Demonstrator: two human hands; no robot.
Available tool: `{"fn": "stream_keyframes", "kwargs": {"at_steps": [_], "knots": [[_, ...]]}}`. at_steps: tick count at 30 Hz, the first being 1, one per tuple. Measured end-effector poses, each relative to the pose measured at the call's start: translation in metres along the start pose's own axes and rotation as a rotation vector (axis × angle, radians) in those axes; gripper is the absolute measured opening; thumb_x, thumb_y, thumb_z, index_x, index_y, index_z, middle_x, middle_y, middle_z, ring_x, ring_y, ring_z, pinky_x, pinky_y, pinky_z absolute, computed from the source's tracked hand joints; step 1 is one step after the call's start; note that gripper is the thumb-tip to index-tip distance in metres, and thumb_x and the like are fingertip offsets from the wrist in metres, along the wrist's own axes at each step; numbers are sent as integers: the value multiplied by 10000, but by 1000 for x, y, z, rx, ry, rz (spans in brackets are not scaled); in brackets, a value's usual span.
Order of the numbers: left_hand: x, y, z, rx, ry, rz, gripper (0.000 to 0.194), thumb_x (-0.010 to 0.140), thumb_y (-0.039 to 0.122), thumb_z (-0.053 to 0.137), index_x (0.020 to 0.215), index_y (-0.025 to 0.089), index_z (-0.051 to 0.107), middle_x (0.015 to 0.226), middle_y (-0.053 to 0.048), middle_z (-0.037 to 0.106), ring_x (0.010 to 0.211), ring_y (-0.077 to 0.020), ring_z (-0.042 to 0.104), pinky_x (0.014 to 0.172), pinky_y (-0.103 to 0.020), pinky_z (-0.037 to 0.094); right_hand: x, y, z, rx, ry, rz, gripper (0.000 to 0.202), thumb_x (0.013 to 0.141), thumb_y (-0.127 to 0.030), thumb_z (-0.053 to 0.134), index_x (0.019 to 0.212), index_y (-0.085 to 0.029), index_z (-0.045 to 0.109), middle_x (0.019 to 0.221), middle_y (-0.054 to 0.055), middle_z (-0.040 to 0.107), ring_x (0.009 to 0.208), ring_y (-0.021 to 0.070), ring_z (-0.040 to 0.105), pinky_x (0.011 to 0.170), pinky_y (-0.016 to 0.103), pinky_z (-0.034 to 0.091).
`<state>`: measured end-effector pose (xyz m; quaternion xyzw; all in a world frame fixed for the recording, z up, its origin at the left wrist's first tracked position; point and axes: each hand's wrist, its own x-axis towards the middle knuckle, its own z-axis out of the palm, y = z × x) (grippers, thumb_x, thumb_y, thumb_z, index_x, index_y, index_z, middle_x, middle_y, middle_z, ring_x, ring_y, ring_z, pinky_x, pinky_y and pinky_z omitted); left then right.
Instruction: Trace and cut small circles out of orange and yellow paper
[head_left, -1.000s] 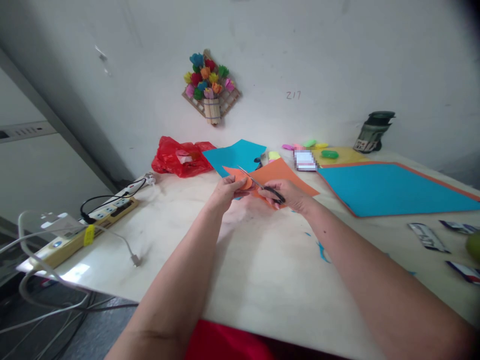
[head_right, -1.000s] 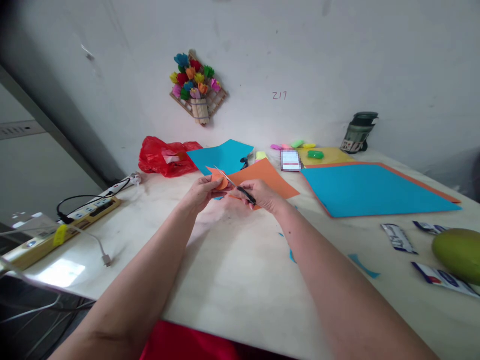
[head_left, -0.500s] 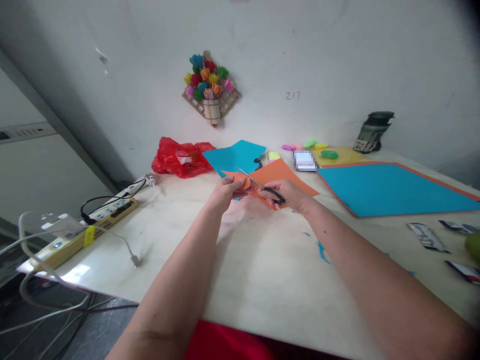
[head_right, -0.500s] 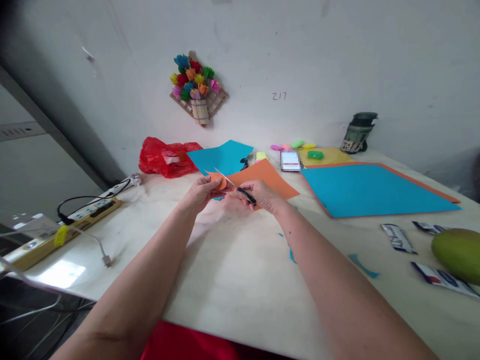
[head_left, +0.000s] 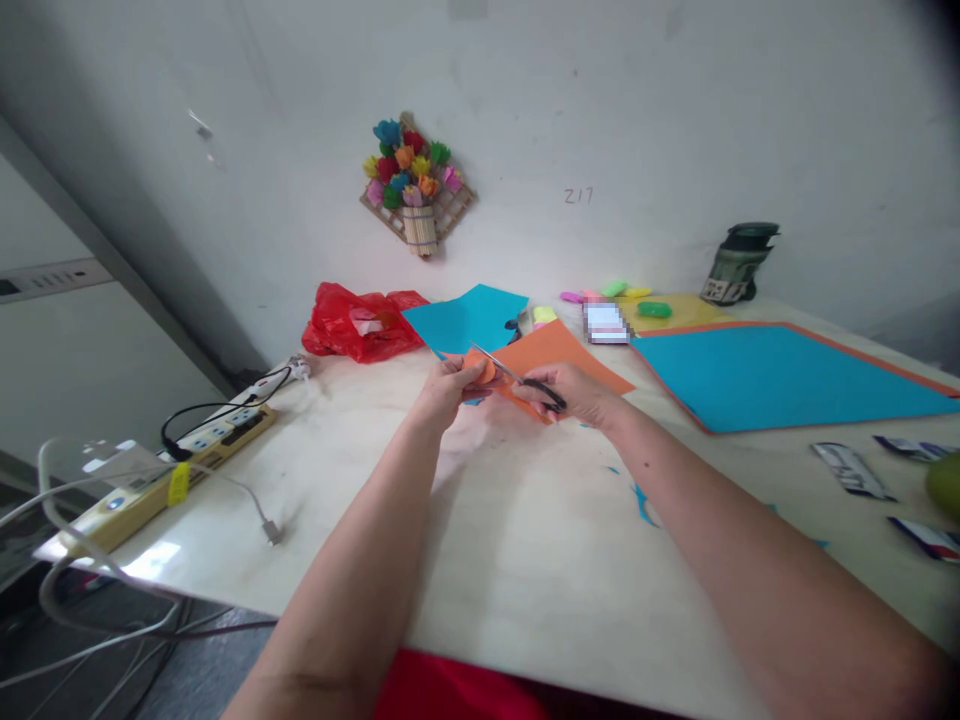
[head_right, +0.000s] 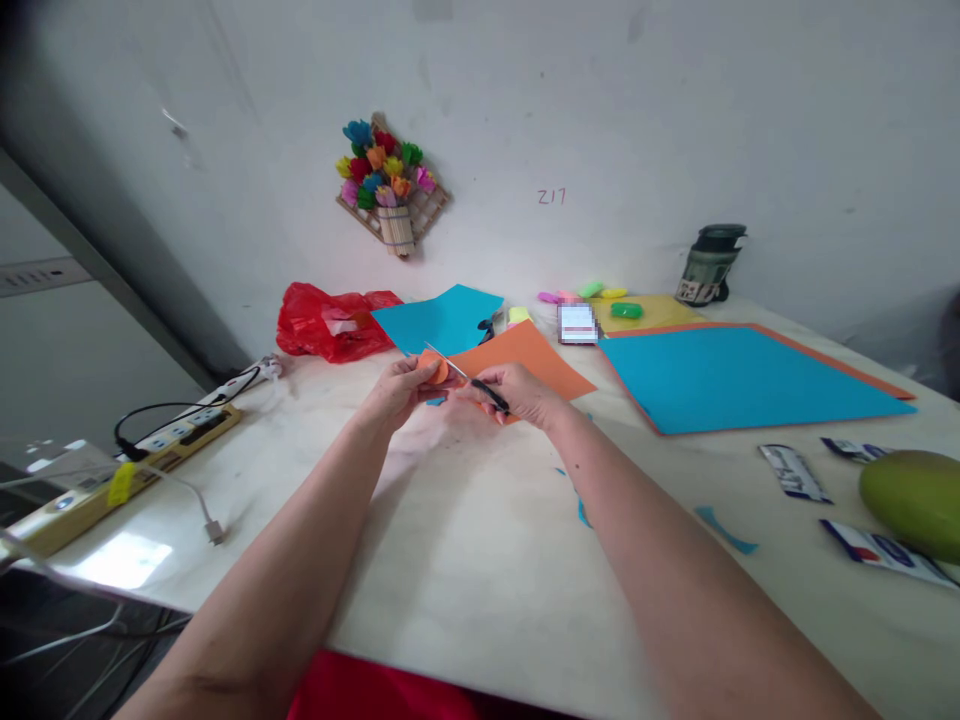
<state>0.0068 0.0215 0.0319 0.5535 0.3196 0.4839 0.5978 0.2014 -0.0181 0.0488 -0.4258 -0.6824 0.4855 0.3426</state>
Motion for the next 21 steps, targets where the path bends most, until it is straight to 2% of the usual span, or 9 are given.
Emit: {"fn": "stream_keyframes", "kwargs": {"at_steps": [12, 21], "knots": [[1, -2, -2, -19, 25, -3, 269, 699, 318, 653, 842, 109, 564, 787, -104, 664, 741, -197, 655, 651, -287, 499, 3, 6, -2, 26, -13, -5, 350, 658, -484, 627, 621, -144, 551, 480, -26, 482, 369, 46, 390, 405, 199, 316], [2, -5, -6, -41, 80, -4, 263, 695, 325, 658, 824, 121, 556, 715, -76, 661, 714, -194, 664, 652, -277, 505, 4, 6, 0, 10, -8, 1, 380, 644, -509, 630, 578, -151, 518, 471, -24, 490, 359, 52, 405, 395, 204, 316]]}}
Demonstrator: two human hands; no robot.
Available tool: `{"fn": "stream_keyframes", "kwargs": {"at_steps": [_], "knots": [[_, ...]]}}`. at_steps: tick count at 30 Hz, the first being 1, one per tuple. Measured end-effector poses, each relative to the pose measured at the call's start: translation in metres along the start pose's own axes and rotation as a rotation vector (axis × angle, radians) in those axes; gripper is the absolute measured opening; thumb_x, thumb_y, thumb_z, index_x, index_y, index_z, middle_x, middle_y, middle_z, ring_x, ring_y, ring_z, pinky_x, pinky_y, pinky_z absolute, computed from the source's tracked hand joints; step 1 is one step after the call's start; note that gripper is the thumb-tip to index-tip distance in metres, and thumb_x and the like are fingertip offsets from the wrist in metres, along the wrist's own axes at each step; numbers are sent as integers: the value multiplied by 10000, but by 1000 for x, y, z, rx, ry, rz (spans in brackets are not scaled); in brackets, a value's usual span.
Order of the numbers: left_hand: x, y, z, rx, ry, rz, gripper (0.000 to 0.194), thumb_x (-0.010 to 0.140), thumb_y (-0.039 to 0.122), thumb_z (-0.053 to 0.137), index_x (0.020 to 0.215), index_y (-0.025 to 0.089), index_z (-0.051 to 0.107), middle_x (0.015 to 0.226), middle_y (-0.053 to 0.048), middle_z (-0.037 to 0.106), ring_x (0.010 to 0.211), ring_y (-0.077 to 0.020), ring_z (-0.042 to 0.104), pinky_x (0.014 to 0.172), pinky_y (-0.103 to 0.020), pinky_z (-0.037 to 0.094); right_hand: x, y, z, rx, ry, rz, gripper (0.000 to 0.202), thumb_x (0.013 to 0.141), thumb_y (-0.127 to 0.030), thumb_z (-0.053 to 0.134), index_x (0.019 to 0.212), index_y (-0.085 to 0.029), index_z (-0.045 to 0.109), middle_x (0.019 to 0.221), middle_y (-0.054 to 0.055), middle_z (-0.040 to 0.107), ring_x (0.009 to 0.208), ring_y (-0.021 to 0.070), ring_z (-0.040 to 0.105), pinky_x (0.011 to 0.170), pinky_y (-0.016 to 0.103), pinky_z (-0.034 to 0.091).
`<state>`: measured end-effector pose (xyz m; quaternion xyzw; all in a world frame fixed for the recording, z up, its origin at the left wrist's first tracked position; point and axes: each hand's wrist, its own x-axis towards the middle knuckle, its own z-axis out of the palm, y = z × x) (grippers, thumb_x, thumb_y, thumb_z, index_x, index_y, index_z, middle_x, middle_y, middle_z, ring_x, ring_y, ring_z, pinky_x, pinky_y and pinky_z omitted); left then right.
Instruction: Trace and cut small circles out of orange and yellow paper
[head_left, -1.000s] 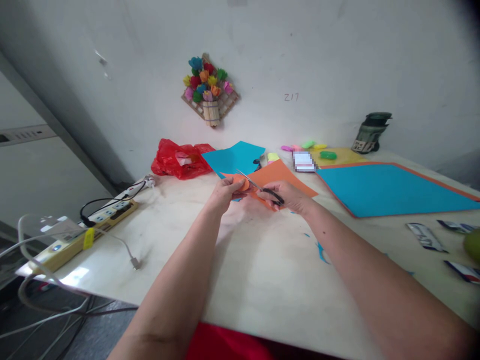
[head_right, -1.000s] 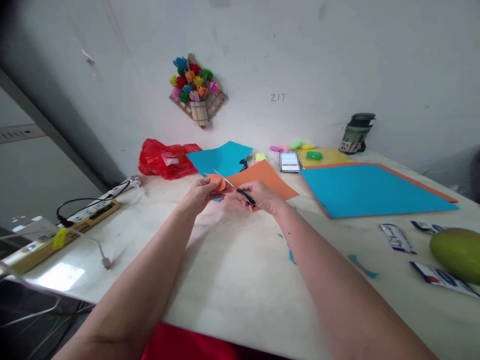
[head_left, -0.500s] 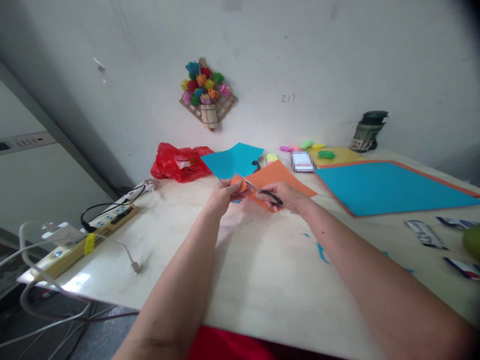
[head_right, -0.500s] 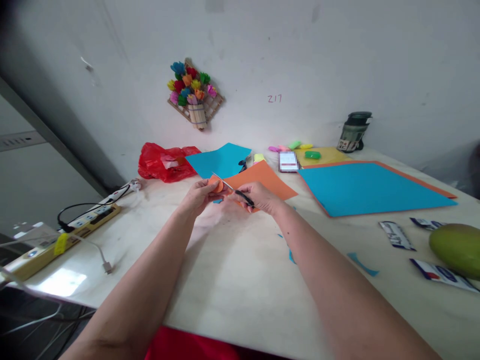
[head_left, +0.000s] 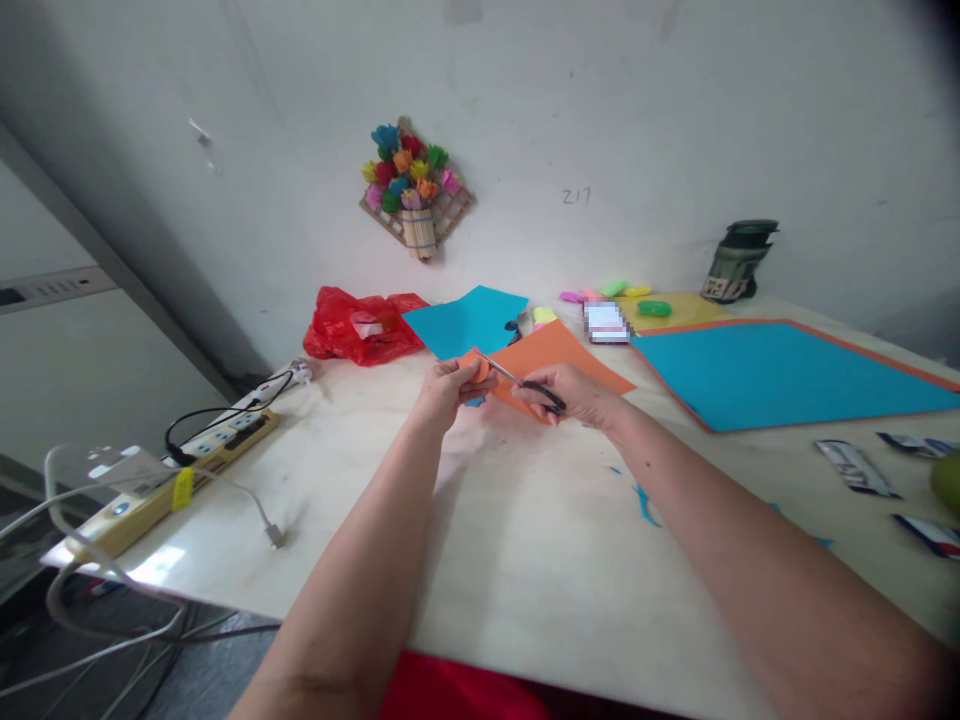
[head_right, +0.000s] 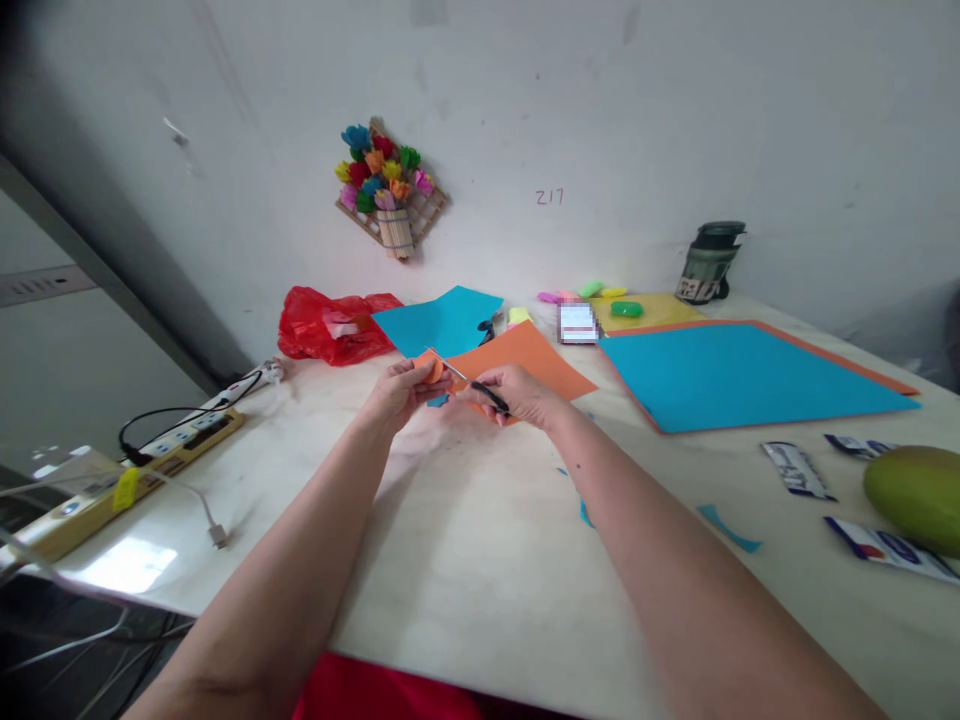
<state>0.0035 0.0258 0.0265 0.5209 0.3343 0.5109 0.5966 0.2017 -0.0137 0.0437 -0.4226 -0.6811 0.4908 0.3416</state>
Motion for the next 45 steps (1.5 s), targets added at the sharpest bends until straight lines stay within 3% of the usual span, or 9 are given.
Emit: {"fn": "stream_keyframes", "kwargs": {"at_steps": [17, 30, 45], "knots": [[-5, 6, 10, 8, -43, -37, 240, 692, 313, 671, 770, 132, 534, 609, -53, 649, 600, -166, 651, 597, -260, 510, -2, -2, 3, 49, 31, -5, 385, 676, -501, 599, 562, -151, 489, 478, -25, 500, 372, 54, 417, 403, 194, 330], [-5, 5, 12, -11, -84, -39, 263, 656, 318, 699, 752, 129, 543, 647, -60, 663, 585, -154, 643, 581, -248, 501, 4, 5, 4, 59, 44, -46, 373, 680, -485, 605, 565, -146, 501, 464, -21, 521, 345, 57, 429, 364, 191, 308], [-9, 9, 18, -23, -61, -40, 247, 652, 284, 702, 755, 118, 551, 622, -60, 655, 584, -153, 633, 603, -263, 489, 2, 4, 7, 86, 48, -61, 371, 687, -468, 607, 558, -152, 463, 452, -27, 490, 369, 56, 412, 391, 192, 305]]}}
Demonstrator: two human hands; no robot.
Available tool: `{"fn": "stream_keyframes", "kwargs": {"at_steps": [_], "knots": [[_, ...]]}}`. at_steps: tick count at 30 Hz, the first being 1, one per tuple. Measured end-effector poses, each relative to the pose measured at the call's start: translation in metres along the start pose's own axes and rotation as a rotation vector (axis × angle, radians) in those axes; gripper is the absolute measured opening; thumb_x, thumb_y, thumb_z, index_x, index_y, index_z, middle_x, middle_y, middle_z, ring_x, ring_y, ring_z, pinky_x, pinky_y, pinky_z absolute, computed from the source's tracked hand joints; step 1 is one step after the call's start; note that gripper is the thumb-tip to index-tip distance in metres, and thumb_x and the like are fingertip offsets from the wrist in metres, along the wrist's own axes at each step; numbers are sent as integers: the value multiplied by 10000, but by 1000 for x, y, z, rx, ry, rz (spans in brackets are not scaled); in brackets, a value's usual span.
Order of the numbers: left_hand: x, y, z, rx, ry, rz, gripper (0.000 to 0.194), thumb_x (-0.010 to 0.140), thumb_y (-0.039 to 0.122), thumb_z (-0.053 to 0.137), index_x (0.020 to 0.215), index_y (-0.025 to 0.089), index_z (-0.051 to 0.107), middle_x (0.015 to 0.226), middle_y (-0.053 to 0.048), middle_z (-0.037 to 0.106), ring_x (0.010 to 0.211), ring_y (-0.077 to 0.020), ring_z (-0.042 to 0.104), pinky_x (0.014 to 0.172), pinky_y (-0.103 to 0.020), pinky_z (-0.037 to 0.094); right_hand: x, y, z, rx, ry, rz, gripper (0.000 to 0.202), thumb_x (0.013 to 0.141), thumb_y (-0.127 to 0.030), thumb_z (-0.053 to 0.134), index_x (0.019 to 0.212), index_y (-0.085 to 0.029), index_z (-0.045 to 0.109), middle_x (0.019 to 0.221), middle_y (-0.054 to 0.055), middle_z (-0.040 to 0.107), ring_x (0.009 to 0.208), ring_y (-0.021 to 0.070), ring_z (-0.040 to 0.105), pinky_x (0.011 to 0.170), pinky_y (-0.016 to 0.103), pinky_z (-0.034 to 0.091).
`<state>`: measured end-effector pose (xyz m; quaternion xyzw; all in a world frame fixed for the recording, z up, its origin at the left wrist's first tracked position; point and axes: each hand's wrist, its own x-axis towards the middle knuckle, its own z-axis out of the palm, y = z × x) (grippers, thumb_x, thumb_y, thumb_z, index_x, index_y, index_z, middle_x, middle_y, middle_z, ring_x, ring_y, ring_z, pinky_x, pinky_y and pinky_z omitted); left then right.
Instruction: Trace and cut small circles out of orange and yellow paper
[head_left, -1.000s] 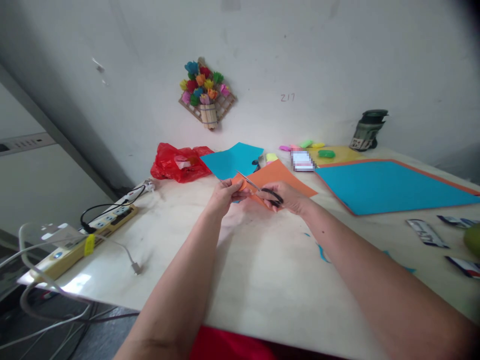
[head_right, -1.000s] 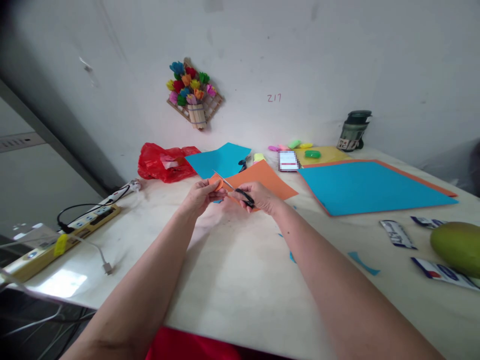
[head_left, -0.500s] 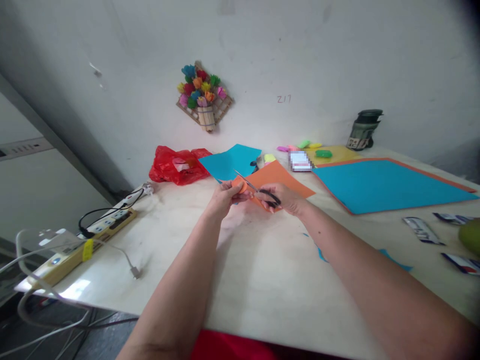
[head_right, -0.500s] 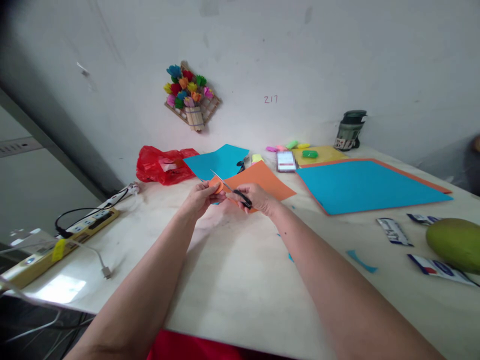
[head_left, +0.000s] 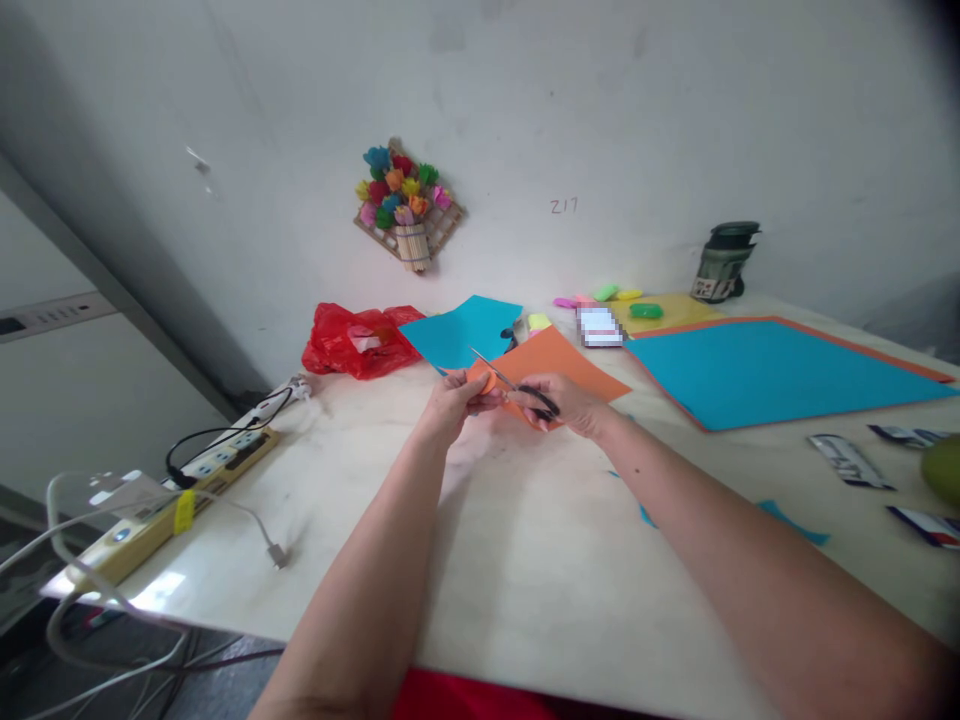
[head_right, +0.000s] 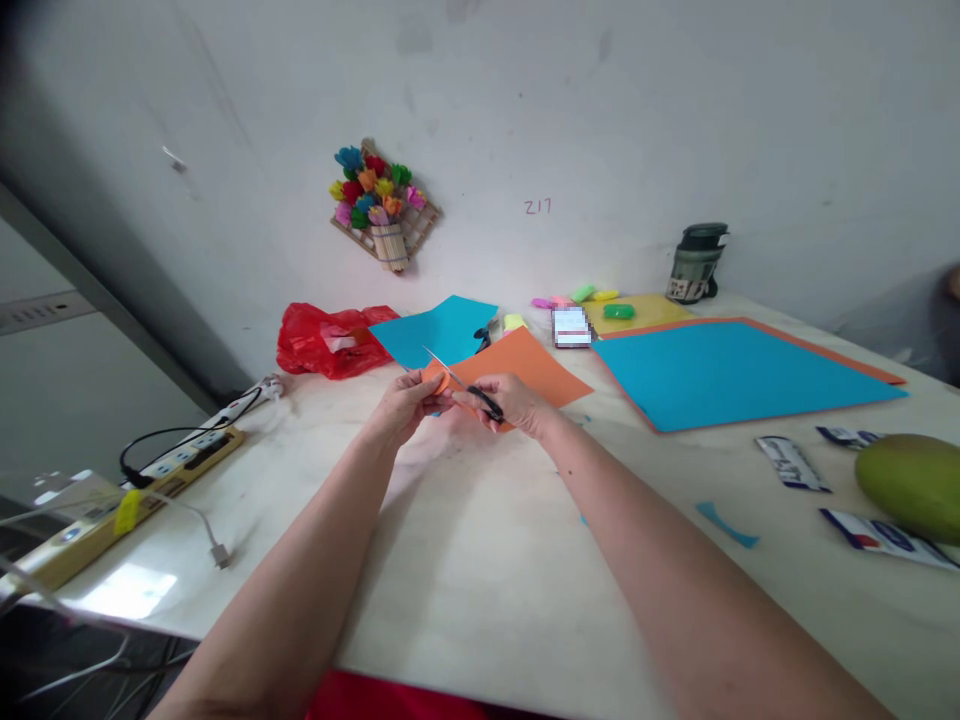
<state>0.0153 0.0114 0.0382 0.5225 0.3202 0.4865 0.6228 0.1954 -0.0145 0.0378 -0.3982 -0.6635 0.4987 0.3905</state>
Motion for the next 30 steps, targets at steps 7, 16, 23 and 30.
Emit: {"fn": "stream_keyframes", "kwargs": {"at_steps": [7, 16, 23, 30], "knots": [[1, -2, -1, 13, -8, 12, 263, 652, 303, 701, 758, 117, 548, 633, -62, 656, 585, -150, 631, 598, -258, 488, 0, 1, 0, 5, 26, 16, 356, 679, -478, 614, 586, -154, 495, 455, -31, 491, 368, 56, 410, 385, 192, 300], [1, -2, -1, 1, 6, 3, 257, 647, 302, 703, 750, 123, 549, 621, -56, 654, 571, -144, 628, 586, -248, 490, 6, 9, 0, 15, 44, 12, 340, 662, -474, 623, 593, -158, 518, 443, -37, 489, 349, 54, 403, 368, 192, 289], [1, -1, -2, -5, 19, -12, 237, 677, 313, 681, 745, 130, 546, 626, -58, 656, 570, -149, 632, 596, -255, 489, 3, 6, -1, 16, 32, 6, 347, 657, -466, 622, 565, -157, 491, 441, -36, 480, 348, 55, 399, 368, 195, 280], [2, -2, -3, 2, 37, -10, 228, 699, 311, 663, 747, 132, 530, 626, -63, 655, 571, -156, 637, 604, -264, 492, 0, 0, 0, 3, 28, 6, 357, 659, -465, 618, 543, -157, 481, 433, -36, 470, 347, 54, 389, 366, 197, 271]]}}
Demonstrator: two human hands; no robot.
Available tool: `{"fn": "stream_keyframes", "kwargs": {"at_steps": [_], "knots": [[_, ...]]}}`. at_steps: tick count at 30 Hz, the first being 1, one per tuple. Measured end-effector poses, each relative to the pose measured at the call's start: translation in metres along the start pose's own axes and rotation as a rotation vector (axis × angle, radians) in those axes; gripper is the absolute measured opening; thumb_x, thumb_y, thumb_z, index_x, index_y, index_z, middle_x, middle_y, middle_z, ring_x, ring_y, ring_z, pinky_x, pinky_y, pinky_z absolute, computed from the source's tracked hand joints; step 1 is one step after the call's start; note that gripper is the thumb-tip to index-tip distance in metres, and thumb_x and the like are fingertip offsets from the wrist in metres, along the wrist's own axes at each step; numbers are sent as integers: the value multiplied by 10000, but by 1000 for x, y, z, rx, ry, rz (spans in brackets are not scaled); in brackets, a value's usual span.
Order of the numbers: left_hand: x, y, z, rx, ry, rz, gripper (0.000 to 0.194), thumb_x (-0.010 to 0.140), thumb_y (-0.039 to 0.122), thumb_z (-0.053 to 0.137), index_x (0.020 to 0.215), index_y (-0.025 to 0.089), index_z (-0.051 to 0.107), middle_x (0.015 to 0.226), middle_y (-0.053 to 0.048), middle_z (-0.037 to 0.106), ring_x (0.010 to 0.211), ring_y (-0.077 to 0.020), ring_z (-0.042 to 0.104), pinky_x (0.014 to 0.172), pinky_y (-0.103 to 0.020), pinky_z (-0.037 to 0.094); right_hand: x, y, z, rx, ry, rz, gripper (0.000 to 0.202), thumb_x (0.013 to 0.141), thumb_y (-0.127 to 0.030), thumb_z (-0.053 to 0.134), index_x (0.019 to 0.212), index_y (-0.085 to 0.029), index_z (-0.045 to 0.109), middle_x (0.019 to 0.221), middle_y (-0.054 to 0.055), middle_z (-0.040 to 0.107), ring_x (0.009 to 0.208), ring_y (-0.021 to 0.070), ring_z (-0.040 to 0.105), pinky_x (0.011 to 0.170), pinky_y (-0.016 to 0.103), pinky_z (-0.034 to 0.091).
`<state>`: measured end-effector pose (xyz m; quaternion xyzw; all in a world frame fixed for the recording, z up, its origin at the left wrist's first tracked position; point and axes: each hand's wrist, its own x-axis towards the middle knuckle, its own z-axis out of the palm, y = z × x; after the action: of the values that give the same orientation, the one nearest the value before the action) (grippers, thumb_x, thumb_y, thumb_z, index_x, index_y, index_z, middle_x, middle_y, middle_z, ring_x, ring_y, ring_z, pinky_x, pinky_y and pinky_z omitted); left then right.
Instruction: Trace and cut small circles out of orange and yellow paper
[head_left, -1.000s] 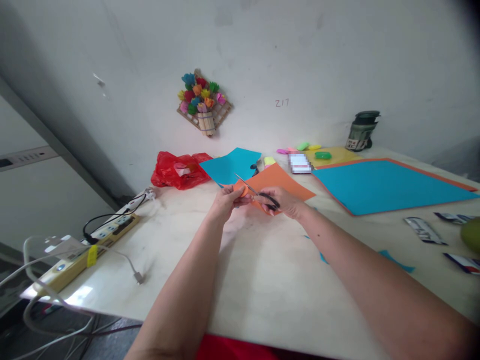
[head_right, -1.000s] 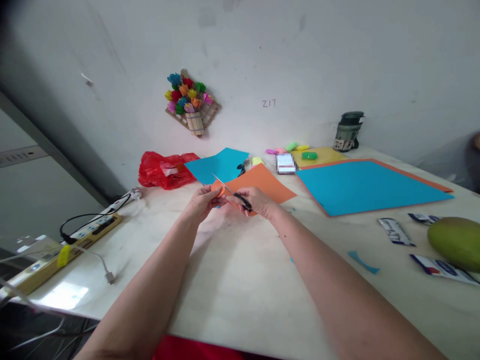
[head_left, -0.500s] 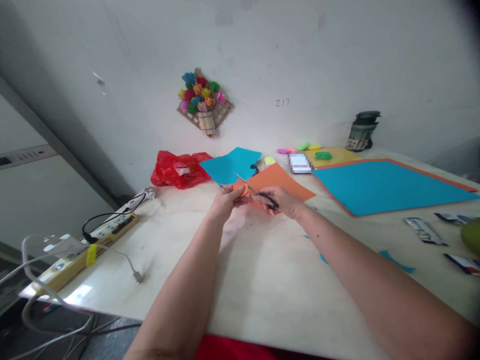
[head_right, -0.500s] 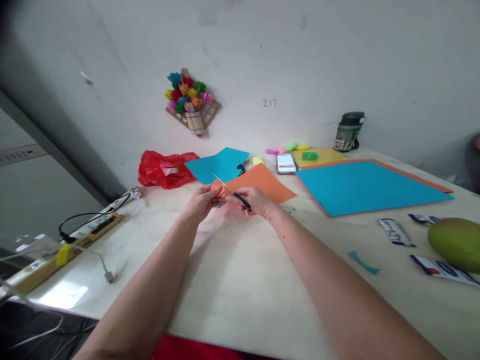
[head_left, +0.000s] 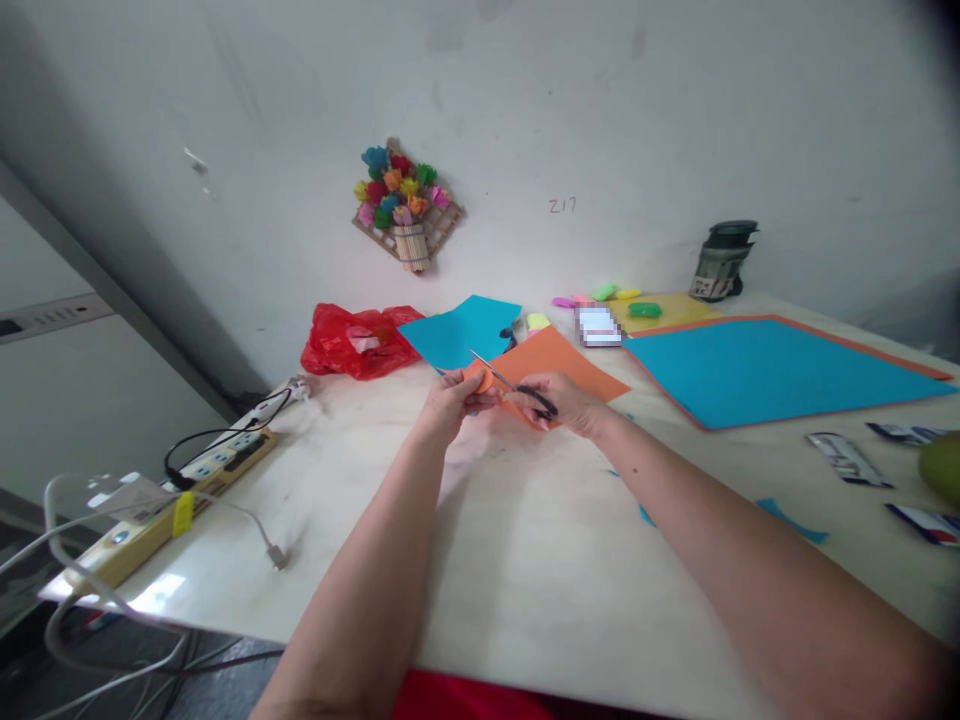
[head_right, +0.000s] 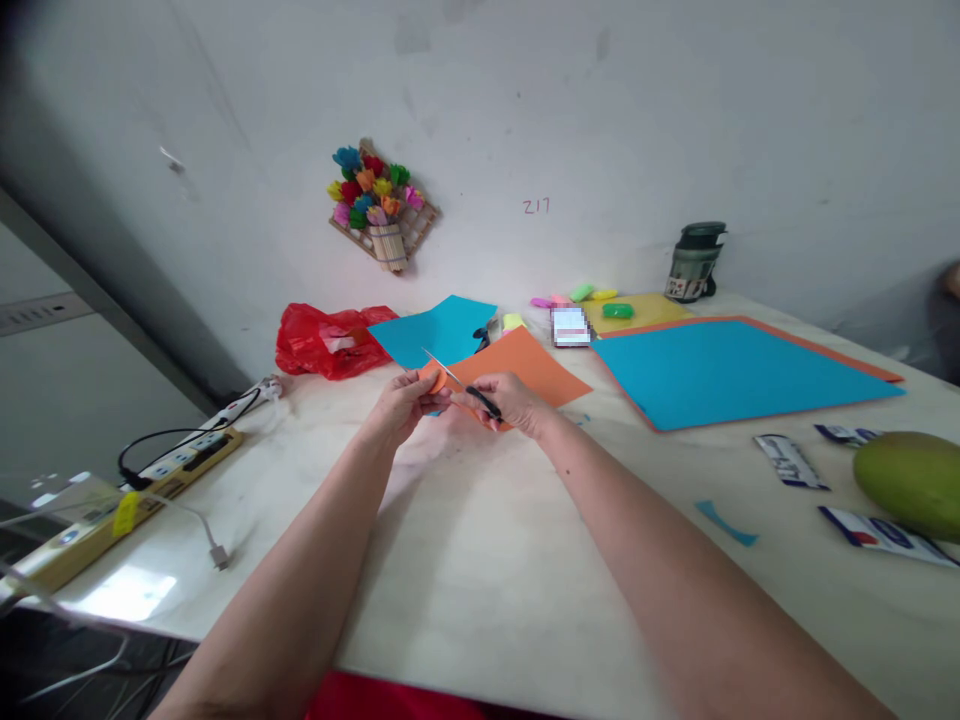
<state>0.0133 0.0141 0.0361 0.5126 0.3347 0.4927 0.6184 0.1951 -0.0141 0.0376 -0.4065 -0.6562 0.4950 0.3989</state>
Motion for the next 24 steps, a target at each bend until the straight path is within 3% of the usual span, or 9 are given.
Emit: {"fn": "stream_keyframes", "kwargs": {"at_steps": [24], "knots": [[-3, 4, 4, 13, 6, -11, 201, 709, 287, 656, 731, 128, 535, 626, -58, 652, 560, -145, 631, 575, -245, 491, 1, 2, 1, 2, 19, 17, 377, 637, -493, 632, 558, -153, 490, 446, -33, 471, 353, 54, 392, 369, 195, 275]]}}
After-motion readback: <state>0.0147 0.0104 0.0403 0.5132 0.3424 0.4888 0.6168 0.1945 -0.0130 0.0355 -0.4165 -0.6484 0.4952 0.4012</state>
